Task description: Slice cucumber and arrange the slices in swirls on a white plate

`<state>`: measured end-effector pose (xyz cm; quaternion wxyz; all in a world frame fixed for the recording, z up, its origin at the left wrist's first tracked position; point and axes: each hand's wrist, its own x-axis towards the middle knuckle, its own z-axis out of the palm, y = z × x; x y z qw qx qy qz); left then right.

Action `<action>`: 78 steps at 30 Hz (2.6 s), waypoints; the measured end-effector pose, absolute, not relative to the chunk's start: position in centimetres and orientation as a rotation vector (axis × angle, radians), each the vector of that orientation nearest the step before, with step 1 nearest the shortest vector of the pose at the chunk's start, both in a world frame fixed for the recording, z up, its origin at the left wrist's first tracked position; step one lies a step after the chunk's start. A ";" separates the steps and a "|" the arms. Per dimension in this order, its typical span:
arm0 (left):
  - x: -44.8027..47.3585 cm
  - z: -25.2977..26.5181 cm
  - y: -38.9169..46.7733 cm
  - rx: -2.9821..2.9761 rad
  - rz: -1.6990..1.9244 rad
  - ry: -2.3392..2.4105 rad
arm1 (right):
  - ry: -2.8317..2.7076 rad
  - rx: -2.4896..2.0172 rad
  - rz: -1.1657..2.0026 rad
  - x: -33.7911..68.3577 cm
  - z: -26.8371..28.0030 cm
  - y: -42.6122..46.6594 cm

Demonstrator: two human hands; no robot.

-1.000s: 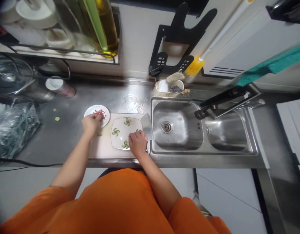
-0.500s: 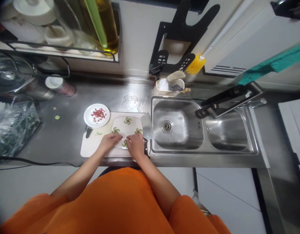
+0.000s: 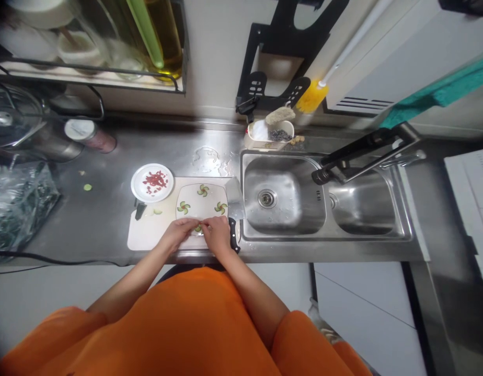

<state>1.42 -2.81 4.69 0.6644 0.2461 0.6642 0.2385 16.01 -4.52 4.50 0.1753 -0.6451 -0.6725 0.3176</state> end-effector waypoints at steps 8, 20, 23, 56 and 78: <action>0.8 4.6 -3.3 0.829 0.572 1.491 | -1.971 -1.883 0.915 16.1 4.4 -4.5; 0.5 4.2 -4.1 1.271 0.418 1.592 | -2.210 -1.973 0.823 15.9 4.3 -4.9; 0.6 4.3 -4.1 1.322 0.393 1.601 | -2.212 -1.983 0.822 15.9 4.2 -4.9; 0.8 4.3 -4.0 1.506 0.289 1.625 | -2.312 -1.958 0.730 16.1 3.8 -5.2; -1.1 4.3 -4.8 1.471 0.509 1.685 | -2.126 -1.992 0.754 17.6 4.6 -5.5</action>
